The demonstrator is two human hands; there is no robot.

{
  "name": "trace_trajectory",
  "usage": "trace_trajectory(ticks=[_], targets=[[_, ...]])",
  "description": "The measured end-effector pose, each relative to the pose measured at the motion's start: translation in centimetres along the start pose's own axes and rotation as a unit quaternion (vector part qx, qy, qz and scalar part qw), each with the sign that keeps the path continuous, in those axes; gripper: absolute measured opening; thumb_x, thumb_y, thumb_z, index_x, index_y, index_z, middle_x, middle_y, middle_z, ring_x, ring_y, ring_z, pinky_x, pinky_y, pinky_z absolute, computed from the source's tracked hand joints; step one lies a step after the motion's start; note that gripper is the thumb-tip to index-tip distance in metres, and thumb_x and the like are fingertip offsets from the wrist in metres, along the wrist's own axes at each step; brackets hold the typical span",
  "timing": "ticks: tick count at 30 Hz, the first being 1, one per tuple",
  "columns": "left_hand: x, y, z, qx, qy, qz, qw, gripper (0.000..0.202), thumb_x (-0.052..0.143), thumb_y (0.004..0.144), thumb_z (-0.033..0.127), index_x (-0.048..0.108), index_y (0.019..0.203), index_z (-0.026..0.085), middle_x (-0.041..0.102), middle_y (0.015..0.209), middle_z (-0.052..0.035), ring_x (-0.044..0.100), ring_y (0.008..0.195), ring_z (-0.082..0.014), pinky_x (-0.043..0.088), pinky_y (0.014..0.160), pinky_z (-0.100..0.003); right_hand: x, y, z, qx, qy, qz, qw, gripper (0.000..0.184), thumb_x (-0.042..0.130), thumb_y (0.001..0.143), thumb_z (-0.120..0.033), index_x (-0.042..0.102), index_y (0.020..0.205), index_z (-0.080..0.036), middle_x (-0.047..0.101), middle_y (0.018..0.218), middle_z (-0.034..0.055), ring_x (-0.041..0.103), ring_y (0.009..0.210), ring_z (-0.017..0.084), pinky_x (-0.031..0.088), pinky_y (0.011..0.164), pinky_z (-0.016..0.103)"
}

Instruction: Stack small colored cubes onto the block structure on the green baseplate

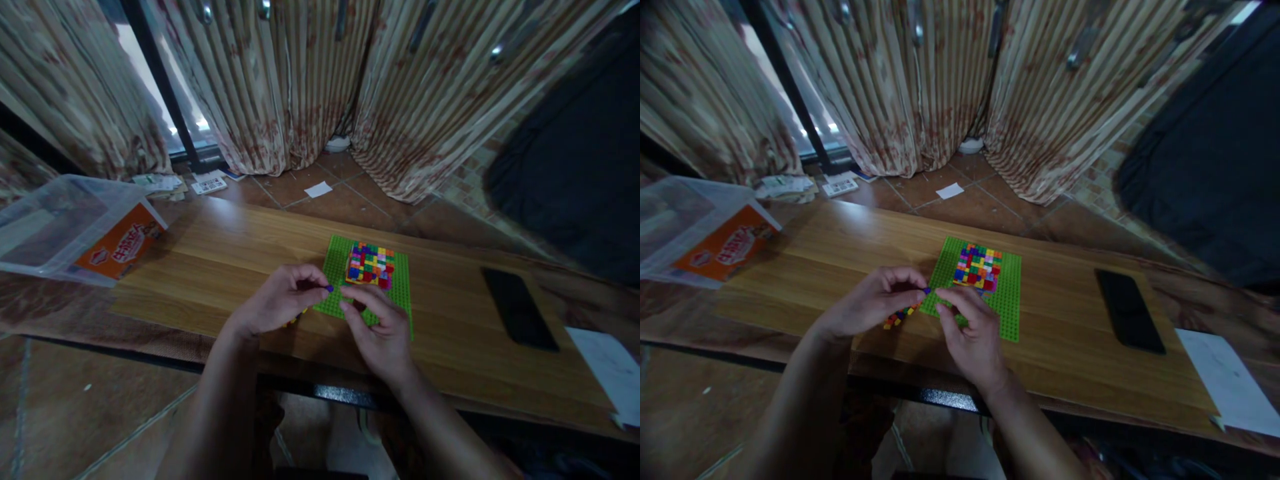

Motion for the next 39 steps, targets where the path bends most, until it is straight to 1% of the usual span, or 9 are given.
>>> trace_trajectory(ticks=[6,14,17,19,21,23,27,35,39], targets=[[1.5,0.5,0.5,0.003,-0.013,-0.034,0.999,0.019,0.064,0.081,0.035,0.066,0.08,0.015,0.054,0.065,0.0038,0.045,0.061,-0.0087,0.037,0.06,-0.022,0.2,0.0,-0.1,-0.026,-0.024,0.006,0.999,0.019,0.061,0.095,-0.02,0.074,0.106,-0.028,0.074,0.098,0.0034,0.071,0.089,0.018,0.059,0.08,0.033],[1.7,0.6,0.1,-0.005,-0.038,-0.061,0.997,0.02,0.062,0.085,0.034,0.066,0.082,0.014,0.054,0.065,0.0037,0.046,0.061,-0.0083,0.038,0.06,-0.022,0.0,-0.1,-0.1,-0.046,-0.073,0.01,0.996,0.02,0.059,0.095,-0.017,0.073,0.108,-0.025,0.074,0.099,0.0052,0.071,0.09,0.017,0.058,0.082,0.031],[1.5,0.6,-0.1,-0.017,-0.024,-0.05,0.998,0.021,0.061,0.086,0.034,0.066,0.085,0.014,0.054,0.065,0.0039,0.048,0.061,-0.0086,0.039,0.06,-0.022,-0.6,0.1,0.5,0.003,-0.057,0.037,0.998,0.017,0.061,0.094,-0.023,0.075,0.103,-0.025,0.075,0.098,0.0044,0.071,0.09,0.018,0.058,0.081,0.032],[1.2,0.6,-0.4,-0.022,-0.01,-0.03,0.999,0.022,0.061,0.086,0.036,0.066,0.084,0.015,0.053,0.065,0.0041,0.048,0.061,-0.0089,0.039,0.059,-0.022,-1.3,0.5,1.4,0.063,-0.022,0.094,0.993,0.013,0.065,0.092,-0.027,0.076,0.098,-0.025,0.076,0.097,0.0039,0.071,0.087,0.018,0.058,0.079,0.033],[0.9,0.6,-0.7,-0.022,0.0,-0.009,1.0,0.023,0.061,0.086,0.037,0.065,0.082,0.015,0.053,0.066,0.0038,0.049,0.061,-0.0092,0.039,0.059,-0.022,-2.1,1.0,2.4,0.13,0.05,0.154,0.978,0.011,0.07,0.088,-0.03,0.077,0.093,-0.024,0.076,0.088,0.0025,0.07,0.077,0.016,0.058,0.074,0.032],[0.5,0.5,-0.9,-0.02,0.009,0.005,1.0,0.022,0.06,0.086,0.037,0.065,0.082,0.015,0.054,0.067,0.0031,0.05,0.062,-0.0094,0.039,0.059,-0.022,-2.8,1.4,3.2,0.185,0.153,0.177,0.954,0.01,0.073,0.084,-0.03,0.078,0.091,-0.024,0.073,0.076,0.0,0.065,0.064,0.013,0.056,0.066,0.028],[0.2,0.4,-1.3,-0.023,0.02,0.017,0.999,0.024,0.06,0.086,0.039,0.065,0.084,0.015,0.057,0.068,0.0018,0.051,0.062,-0.0098,0.041,0.058,-0.022,-3.5,1.9,3.8,0.241,0.299,0.131,0.914,0.012,0.075,0.08,-0.028,0.079,0.092,-0.027,0.073,0.077,0.0003,0.061,0.059,0.011,0.054,0.056,0.025],[0.1,0.5,-1.5,-0.017,0.038,0.027,0.999,0.026,0.06,0.086,0.04,0.067,0.086,0.015,0.059,0.07,0.0009,0.052,0.064,-0.0104,0.042,0.058,-0.021,-3.7,1.8,3.6,0.308,0.383,0.107,0.864,0.012,0.075,0.078,-0.024,0.08,0.089,-0.026,0.077,0.083,0.0011,0.068,0.067,0.011,0.061,0.063,0.022],[0.1,0.5,-1.4,-0.019,0.042,0.029,0.999,0.024,0.06,0.086,0.038,0.067,0.085,0.016,0.06,0.071,0.0003,0.052,0.065,-0.0106,0.042,0.059,-0.022,-3.8,1.8,4.0,0.322,0.373,0.124,0.861,0.011,0.076,0.08,-0.03,0.08,0.087,-0.023,0.078,0.084,0.0031,0.07,0.066,0.011,0.062,0.063,0.022]])
Point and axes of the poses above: each hand's wrist, its own y-axis towards the middle knuckle, its own x-axis out of the palm, z = x × y, the point moved 1 cm from there along y, towards the middle knuckle
